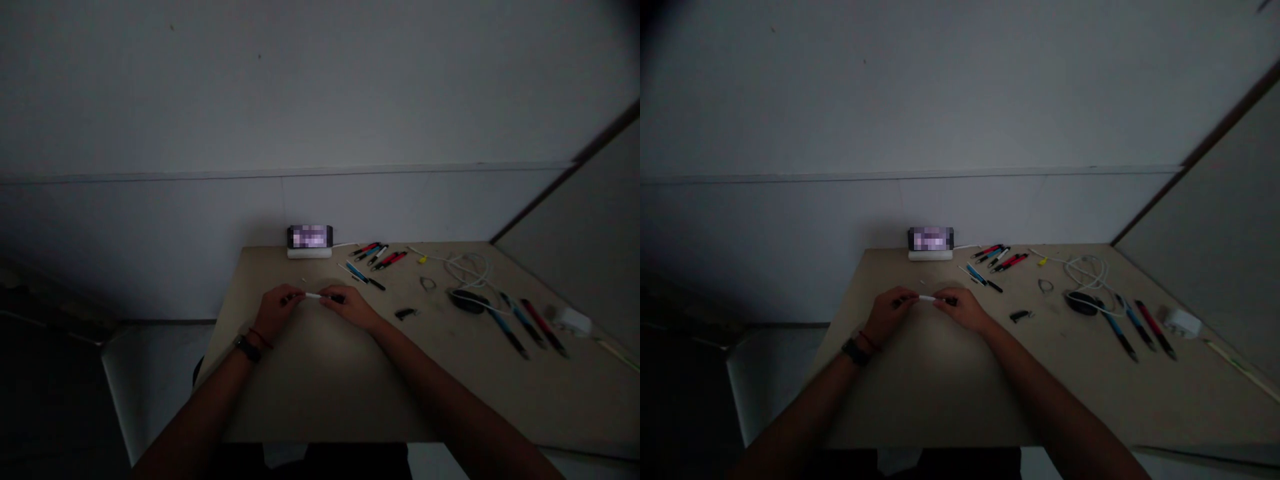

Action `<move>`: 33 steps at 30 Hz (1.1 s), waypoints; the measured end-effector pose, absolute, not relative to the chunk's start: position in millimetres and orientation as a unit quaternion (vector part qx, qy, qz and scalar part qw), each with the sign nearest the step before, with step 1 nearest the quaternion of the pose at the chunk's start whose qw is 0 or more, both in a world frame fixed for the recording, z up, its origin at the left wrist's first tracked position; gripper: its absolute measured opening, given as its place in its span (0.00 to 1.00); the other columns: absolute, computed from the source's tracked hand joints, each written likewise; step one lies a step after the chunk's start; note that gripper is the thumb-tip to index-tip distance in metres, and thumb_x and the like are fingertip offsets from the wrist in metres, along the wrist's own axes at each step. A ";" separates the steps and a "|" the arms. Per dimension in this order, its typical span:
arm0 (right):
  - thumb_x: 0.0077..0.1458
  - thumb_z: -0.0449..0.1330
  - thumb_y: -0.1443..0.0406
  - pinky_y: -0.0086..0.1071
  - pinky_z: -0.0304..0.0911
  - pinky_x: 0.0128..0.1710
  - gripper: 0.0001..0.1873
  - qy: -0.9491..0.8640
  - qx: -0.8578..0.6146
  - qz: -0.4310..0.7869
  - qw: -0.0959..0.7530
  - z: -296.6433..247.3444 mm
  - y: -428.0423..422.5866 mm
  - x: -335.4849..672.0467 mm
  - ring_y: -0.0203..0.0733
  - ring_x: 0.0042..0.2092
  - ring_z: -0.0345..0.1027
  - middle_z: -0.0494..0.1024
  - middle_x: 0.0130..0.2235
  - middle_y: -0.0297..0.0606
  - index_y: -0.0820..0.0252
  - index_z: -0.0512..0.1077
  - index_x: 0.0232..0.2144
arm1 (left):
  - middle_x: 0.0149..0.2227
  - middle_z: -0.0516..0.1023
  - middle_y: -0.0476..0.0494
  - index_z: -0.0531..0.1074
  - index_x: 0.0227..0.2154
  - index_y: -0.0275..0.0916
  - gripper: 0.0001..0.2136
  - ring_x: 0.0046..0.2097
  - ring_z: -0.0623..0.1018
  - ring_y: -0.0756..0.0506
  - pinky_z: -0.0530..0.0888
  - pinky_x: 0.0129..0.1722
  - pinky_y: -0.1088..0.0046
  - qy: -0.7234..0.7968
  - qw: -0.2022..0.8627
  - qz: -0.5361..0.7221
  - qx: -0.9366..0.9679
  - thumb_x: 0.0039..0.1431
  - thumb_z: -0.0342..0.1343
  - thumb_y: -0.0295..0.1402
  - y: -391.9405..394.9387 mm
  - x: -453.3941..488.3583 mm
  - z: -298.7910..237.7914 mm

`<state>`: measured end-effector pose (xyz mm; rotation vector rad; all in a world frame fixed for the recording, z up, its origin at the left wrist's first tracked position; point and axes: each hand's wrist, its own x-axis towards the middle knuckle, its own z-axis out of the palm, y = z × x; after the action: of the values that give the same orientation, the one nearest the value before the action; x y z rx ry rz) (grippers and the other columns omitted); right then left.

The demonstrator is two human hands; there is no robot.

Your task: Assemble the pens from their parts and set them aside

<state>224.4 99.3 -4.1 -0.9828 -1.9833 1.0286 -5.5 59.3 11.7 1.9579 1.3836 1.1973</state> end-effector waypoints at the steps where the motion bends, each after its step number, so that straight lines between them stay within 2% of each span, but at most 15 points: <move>1: 0.58 0.62 0.54 0.34 0.66 0.35 0.15 -0.763 -0.381 0.390 0.346 -4.1 99.4 224.8 0.43 0.36 0.73 0.82 0.37 0.41 0.57 0.81 0.39 | 0.35 0.83 0.45 0.81 0.35 0.41 0.09 0.36 0.80 0.46 0.75 0.38 0.70 0.504 0.226 0.439 0.709 0.62 0.59 0.39 59.6 -5.6 11.7; 9: 0.59 0.61 0.55 0.37 0.68 0.40 0.15 -0.764 -0.404 0.369 0.342 -1.7 99.6 226.2 0.44 0.38 0.74 0.82 0.38 0.42 0.58 0.80 0.39 | 0.34 0.83 0.45 0.80 0.34 0.40 0.10 0.35 0.79 0.46 0.74 0.36 0.71 0.499 0.263 0.437 0.701 0.61 0.59 0.40 59.0 -5.4 10.8; 15: 0.58 0.62 0.55 0.36 0.68 0.38 0.14 -0.756 -0.410 0.388 0.333 -1.4 99.1 226.5 0.44 0.37 0.74 0.82 0.38 0.41 0.57 0.80 0.39 | 0.33 0.83 0.45 0.81 0.33 0.41 0.10 0.34 0.79 0.46 0.73 0.36 0.71 0.489 0.280 0.413 0.715 0.60 0.59 0.40 57.3 -2.7 13.1; 21: 0.58 0.62 0.54 0.35 0.66 0.34 0.14 -0.756 -0.423 0.373 0.332 -3.6 100.6 227.4 0.42 0.33 0.71 0.80 0.34 0.38 0.57 0.79 0.38 | 0.32 0.82 0.45 0.80 0.33 0.41 0.11 0.33 0.79 0.46 0.74 0.36 0.71 0.518 0.262 0.430 0.691 0.60 0.59 0.42 56.3 -2.2 14.6; 33: 0.58 0.62 0.55 0.36 0.67 0.37 0.14 -0.742 -0.423 0.383 0.352 -6.7 101.0 226.3 0.43 0.36 0.72 0.81 0.36 0.40 0.58 0.78 0.38 | 0.31 0.83 0.46 0.80 0.33 0.41 0.11 0.32 0.78 0.46 0.74 0.34 0.71 0.521 0.275 0.435 0.681 0.59 0.59 0.43 59.1 -4.1 11.0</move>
<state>226.3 101.0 -6.7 -1.0932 -1.9201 0.9906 -4.1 59.1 11.0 1.8313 1.4005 1.1687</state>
